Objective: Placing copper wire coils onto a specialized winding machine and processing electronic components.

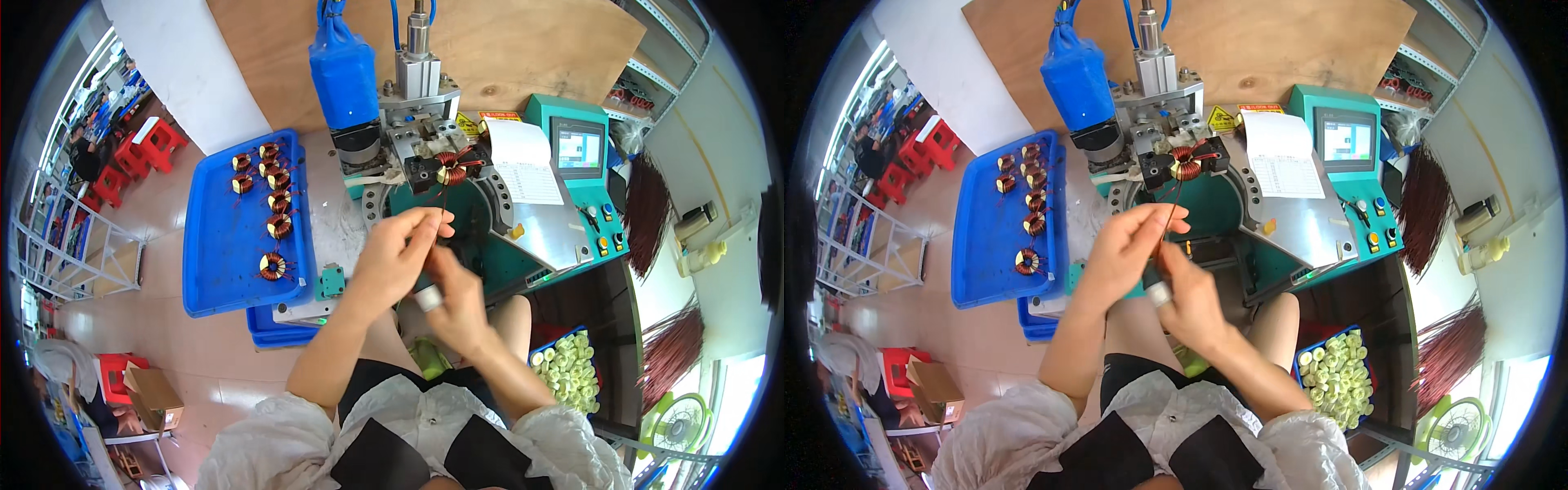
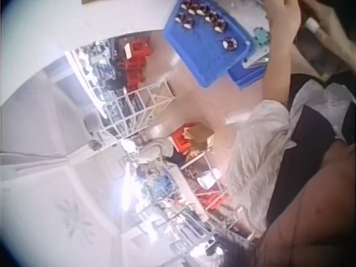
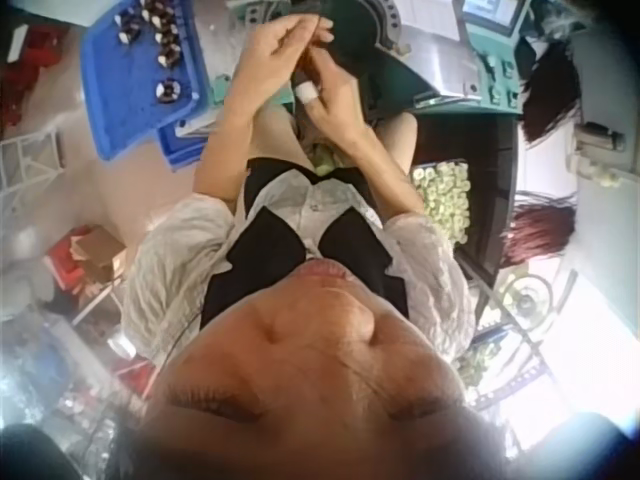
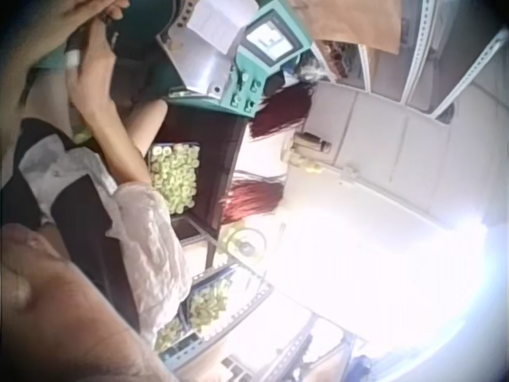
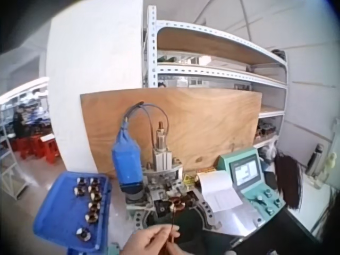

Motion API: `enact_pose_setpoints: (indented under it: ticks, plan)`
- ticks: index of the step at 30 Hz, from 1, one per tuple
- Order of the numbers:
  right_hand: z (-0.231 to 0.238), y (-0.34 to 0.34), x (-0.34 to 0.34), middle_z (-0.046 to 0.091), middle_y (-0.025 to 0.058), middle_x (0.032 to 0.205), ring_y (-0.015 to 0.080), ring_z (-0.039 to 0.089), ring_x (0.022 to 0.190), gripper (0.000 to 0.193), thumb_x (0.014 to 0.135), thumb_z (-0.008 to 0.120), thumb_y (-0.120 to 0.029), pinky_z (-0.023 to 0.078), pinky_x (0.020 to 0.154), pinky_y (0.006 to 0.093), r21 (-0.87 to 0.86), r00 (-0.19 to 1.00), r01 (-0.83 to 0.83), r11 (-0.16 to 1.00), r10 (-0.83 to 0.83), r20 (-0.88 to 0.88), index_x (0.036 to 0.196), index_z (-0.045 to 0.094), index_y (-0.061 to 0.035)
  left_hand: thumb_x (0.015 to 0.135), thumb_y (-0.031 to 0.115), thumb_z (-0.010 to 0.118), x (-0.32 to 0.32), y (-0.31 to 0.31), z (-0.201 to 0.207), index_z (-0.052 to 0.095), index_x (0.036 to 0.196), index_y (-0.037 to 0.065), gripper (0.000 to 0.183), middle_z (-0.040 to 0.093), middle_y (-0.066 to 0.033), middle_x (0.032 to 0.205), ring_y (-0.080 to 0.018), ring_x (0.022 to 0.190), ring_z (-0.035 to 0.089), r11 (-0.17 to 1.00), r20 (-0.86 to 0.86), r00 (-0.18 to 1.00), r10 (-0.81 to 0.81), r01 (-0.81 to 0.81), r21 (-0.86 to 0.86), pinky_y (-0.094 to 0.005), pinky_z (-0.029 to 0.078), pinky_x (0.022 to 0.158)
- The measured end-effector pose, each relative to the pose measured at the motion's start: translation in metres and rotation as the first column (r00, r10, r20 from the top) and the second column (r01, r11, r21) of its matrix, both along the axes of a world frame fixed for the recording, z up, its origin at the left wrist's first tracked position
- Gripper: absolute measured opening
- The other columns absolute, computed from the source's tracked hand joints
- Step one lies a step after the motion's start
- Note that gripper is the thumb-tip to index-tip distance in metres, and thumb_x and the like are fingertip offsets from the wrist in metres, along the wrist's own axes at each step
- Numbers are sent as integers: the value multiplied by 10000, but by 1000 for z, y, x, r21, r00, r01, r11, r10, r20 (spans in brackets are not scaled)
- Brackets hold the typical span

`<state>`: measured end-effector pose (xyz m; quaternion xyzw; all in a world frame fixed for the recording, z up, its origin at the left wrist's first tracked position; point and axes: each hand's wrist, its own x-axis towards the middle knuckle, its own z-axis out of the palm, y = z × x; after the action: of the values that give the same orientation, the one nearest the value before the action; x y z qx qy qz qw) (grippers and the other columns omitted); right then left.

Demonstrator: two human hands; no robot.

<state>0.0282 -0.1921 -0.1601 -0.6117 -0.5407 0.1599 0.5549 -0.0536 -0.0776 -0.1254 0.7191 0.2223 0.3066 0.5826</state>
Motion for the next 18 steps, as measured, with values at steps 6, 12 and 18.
enact_pose_setpoints:
  ticks: [6, 12, 18]
  plan:
    - [104, 20, 64, 681, 202, 833, 395, 678, 783, 304, 741, 599, -35, 527, 692, 468, 93, 792, 263, 960, -270, 548, 1032, 686, -7, 725, 135, 845, 15, 21, 35, 609, 1241, 40, 575, 676, -127, 1127, -345, 1073, 628, 556, 209, 919, 335, -372, 743, -416, 507, 927]
    - [150, 106, 148, 664, 190, 711, 381, 651, 682, 140, 741, 605, -84, 517, 666, 451, -80, 726, 194, 978, -89, 682, 763, 729, -24, 719, 142, 854, 42, 27, 34, 573, 1279, 47, 634, 707, -135, 1119, -320, 1048, 648, 675, 45, 938, 343, -280, 683, -427, 507, 902]
    - [152, 104, 153, 691, 124, 798, 343, 647, 721, 151, 723, 661, -38, 516, 684, 457, 278, 383, -132, 952, -209, 900, 843, 751, -61, 710, 149, 858, 42, 28, 32, 566, 1264, 61, 633, 717, -125, 1079, -329, 1025, 652, 690, 24, 929, 370, -292, 662, -429, 516, 858]
